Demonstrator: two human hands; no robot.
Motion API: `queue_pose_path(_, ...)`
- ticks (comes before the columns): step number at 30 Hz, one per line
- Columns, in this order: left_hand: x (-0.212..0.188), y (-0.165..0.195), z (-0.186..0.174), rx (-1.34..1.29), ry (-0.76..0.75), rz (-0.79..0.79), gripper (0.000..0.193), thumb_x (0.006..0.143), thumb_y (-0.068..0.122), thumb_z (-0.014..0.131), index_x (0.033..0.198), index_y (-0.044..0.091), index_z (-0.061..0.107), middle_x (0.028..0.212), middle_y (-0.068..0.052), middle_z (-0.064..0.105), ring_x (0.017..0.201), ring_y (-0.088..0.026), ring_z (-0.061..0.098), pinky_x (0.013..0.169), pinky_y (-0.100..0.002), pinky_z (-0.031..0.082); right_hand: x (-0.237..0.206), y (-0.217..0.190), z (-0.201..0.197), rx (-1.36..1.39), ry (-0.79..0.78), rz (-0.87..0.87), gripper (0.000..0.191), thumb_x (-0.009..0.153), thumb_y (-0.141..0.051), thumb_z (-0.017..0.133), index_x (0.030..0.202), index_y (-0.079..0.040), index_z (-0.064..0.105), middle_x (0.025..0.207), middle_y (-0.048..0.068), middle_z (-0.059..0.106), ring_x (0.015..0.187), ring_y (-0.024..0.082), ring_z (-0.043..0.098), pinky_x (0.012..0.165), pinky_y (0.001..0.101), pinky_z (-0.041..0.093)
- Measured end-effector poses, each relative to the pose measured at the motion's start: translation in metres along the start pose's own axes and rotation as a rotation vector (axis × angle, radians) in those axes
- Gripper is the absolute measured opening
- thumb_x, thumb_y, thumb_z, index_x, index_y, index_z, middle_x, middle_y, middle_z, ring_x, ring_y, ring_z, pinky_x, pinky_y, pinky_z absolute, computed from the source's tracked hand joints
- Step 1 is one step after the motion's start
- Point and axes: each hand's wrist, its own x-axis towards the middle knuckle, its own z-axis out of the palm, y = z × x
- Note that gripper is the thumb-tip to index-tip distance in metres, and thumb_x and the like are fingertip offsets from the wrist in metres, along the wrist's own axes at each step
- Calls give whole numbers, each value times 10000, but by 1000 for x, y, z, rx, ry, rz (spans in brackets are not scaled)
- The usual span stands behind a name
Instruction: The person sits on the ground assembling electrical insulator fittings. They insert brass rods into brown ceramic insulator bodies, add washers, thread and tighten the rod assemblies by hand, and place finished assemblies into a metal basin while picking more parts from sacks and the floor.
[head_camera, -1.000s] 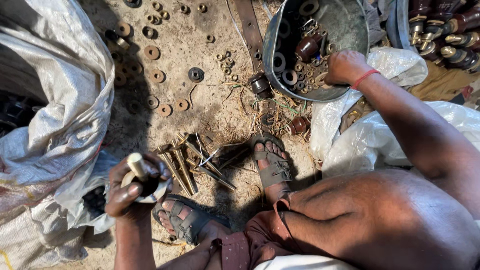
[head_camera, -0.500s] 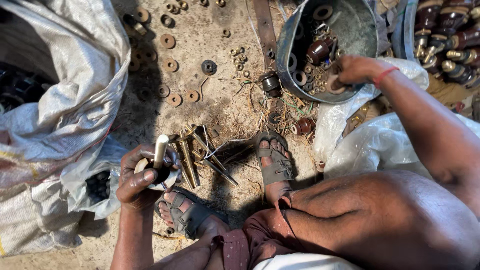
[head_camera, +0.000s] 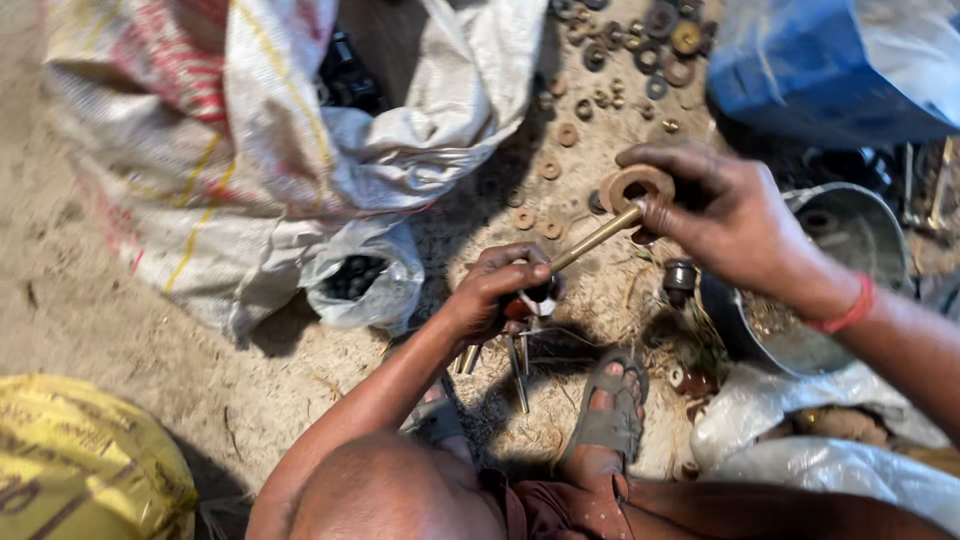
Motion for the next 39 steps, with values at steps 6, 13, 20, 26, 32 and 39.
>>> queue_pose_path(6, -24, 25, -10, 1, 101, 69, 376, 1036, 379, 627, 1055, 5, 600, 885, -151, 705, 501, -137, 571, 339, -233, 378, 17, -62, 33, -368, -46, -211, 534, 927, -121, 701, 1448, -74, 593, 1409, 223, 605, 1185, 363, 678, 960, 413, 577)
queue_pose_path(13, -51, 59, -51, -85, -237, 381, 958, 962, 625, 725, 1620, 24, 373, 970, -173, 726, 625, -80, 611, 494, -180, 448, 64, -41, 50, -178, -171, -252, 357, 1019, -295, 621, 1332, -124, 612, 1347, 252, 588, 1125, 308, 645, 873, 389, 593)
queue_pose_path(20, -66, 74, -89, 15, -204, 472, 1005, 837, 624, 834, 1500, -63, 522, 1139, -200, 713, 1041, -269, 751, 988, -398, 599, 252, -11, 150, -147, -154, -524, 387, 897, 57, 646, 1268, -40, 702, 1180, 161, 712, 1126, 342, 700, 996, 409, 577)
queue_pose_path(26, -83, 72, -108, -87, -83, 394, 806, 870, 395, 863, 1468, -38, 540, 1220, -188, 713, 1103, -277, 744, 1020, -414, 616, 319, 53, 281, -197, -185, -364, 320, 1014, -175, 771, 1263, 1, 672, 1172, 277, 672, 1076, 486, 625, 907, 543, 536)
queue_pose_path(32, -75, 71, -102, 1, 182, 318, 536, 914, 287, 749, 1334, -18, 617, 1025, -150, 754, 724, -117, 657, 510, -232, 465, 312, 60, 254, -509, 279, -487, 356, 749, -127, 765, 1055, 11, 645, 980, 249, 691, 879, 457, 695, 748, 498, 576)
queue_pose_path(39, -72, 64, -95, 24, 333, 285, 417, 937, 269, 692, 1249, -5, 647, 900, -120, 755, 477, -47, 452, 416, -217, 378, 172, 65, 117, 1219, 170, 171, 224, 993, -178, 660, 1133, -7, 698, 1046, 136, 753, 887, 228, 746, 665, 323, 581)
